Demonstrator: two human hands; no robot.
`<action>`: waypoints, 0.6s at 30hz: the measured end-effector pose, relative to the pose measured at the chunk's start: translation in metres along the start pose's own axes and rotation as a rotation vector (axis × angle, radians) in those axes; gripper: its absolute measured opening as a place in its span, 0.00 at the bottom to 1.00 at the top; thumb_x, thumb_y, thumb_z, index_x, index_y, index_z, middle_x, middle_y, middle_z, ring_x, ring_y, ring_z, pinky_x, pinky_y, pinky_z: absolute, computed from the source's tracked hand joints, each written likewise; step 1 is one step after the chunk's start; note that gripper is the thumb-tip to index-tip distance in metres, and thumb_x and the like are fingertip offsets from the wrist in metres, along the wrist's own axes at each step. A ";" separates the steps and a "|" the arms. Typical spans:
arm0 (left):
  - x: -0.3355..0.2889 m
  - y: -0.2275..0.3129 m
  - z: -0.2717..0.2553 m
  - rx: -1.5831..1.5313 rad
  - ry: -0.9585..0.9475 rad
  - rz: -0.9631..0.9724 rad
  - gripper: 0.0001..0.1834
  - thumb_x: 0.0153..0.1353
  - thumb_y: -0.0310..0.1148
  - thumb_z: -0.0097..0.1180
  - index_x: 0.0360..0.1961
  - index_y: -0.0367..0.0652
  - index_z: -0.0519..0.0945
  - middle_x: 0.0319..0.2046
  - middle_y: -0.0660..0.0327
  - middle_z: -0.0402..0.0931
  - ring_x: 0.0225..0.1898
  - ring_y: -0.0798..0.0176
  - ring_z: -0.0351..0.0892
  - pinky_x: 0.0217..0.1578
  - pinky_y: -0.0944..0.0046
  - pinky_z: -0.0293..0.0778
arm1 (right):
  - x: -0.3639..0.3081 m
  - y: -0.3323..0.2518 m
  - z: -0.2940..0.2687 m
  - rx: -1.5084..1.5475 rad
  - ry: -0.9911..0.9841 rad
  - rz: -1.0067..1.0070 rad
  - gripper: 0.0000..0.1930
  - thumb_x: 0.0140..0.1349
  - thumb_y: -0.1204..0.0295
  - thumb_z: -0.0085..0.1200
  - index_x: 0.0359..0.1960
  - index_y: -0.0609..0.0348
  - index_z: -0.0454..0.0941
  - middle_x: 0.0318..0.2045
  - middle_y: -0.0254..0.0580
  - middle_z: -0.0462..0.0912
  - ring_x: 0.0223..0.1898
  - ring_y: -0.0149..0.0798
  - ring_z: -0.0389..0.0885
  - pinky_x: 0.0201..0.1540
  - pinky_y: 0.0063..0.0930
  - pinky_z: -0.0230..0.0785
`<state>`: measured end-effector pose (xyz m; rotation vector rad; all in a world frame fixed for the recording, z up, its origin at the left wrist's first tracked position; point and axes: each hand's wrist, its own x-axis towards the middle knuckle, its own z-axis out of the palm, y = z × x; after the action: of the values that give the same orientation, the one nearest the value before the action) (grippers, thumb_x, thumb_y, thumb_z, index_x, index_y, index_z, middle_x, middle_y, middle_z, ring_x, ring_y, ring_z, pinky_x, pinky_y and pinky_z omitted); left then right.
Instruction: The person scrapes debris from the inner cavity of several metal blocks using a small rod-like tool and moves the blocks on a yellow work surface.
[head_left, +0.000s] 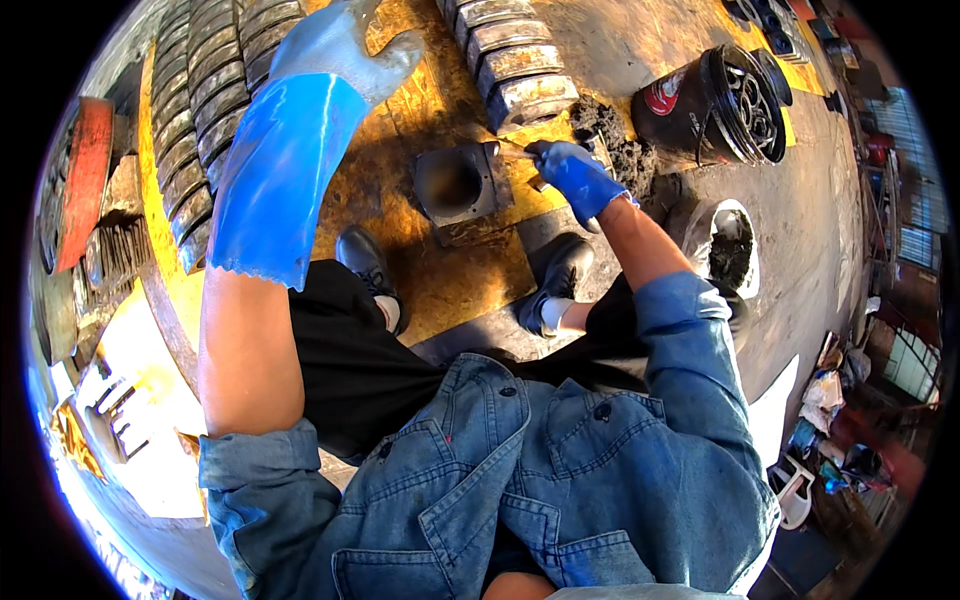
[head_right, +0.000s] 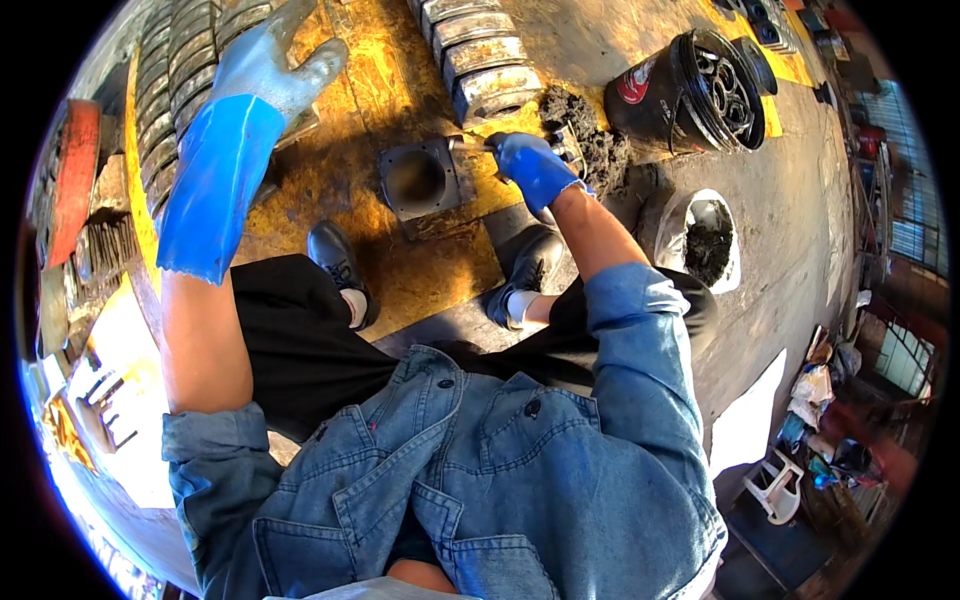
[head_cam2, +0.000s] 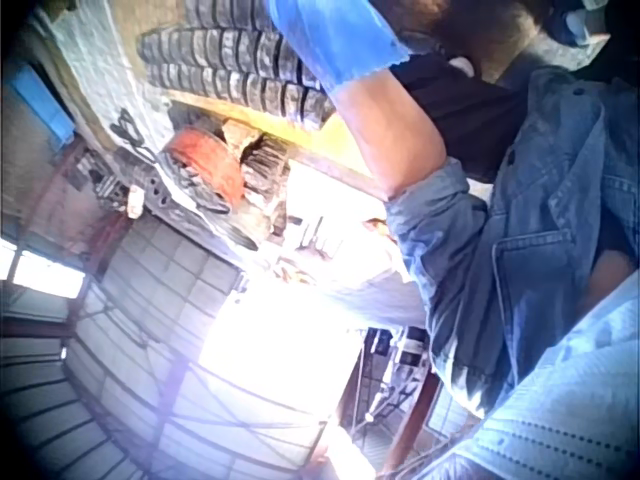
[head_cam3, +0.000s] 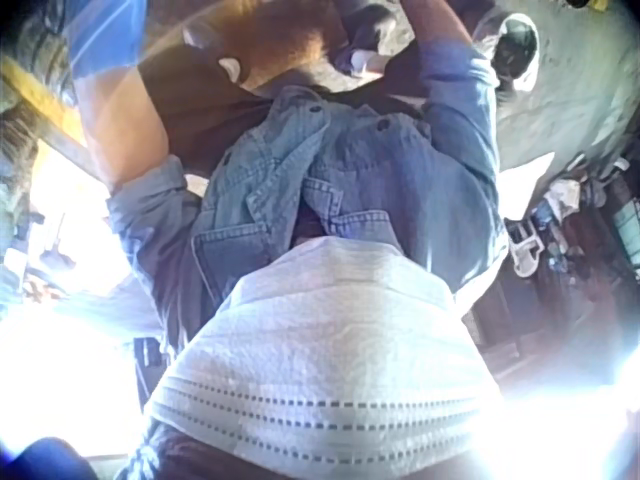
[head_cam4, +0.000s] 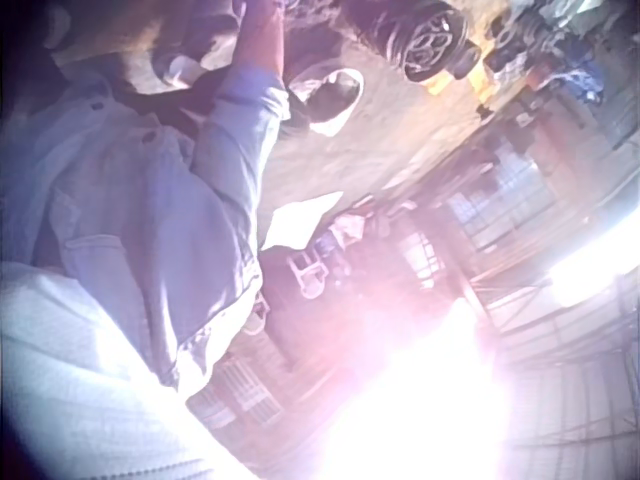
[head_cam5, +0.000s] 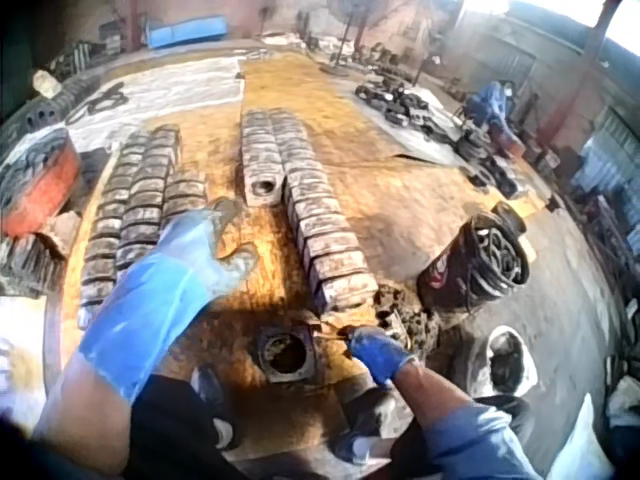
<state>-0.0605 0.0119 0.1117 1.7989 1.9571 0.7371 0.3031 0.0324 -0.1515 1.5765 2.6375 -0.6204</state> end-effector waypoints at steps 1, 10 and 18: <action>-0.006 0.009 -0.005 0.083 0.013 0.047 0.37 0.53 0.40 0.69 0.62 0.34 0.72 0.56 0.45 0.77 0.55 0.53 0.78 0.57 0.62 0.72 | -0.007 -0.004 -0.001 -0.067 -0.039 -0.074 0.14 0.63 0.64 0.55 0.50 0.44 0.81 0.29 0.52 0.84 0.31 0.56 0.84 0.33 0.47 0.75; 0.017 -0.006 0.011 0.276 0.013 0.192 0.37 0.61 0.42 0.65 0.69 0.44 0.67 0.62 0.46 0.73 0.62 0.47 0.75 0.60 0.54 0.73 | -0.035 0.005 0.006 -0.177 -0.018 0.339 0.10 0.66 0.63 0.51 0.38 0.52 0.82 0.27 0.51 0.85 0.29 0.57 0.84 0.31 0.50 0.74; 0.019 -0.002 0.022 0.323 -0.007 0.202 0.34 0.60 0.30 0.62 0.68 0.36 0.66 0.59 0.42 0.75 0.56 0.55 0.79 0.49 0.58 0.79 | -0.028 0.000 0.002 0.820 -0.164 0.638 0.10 0.65 0.68 0.55 0.32 0.60 0.84 0.26 0.45 0.86 0.26 0.40 0.85 0.25 0.33 0.71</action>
<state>-0.0512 0.0329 0.0942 2.2092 2.0011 0.4928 0.3168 0.0088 -0.1475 2.2238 1.6323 -1.7699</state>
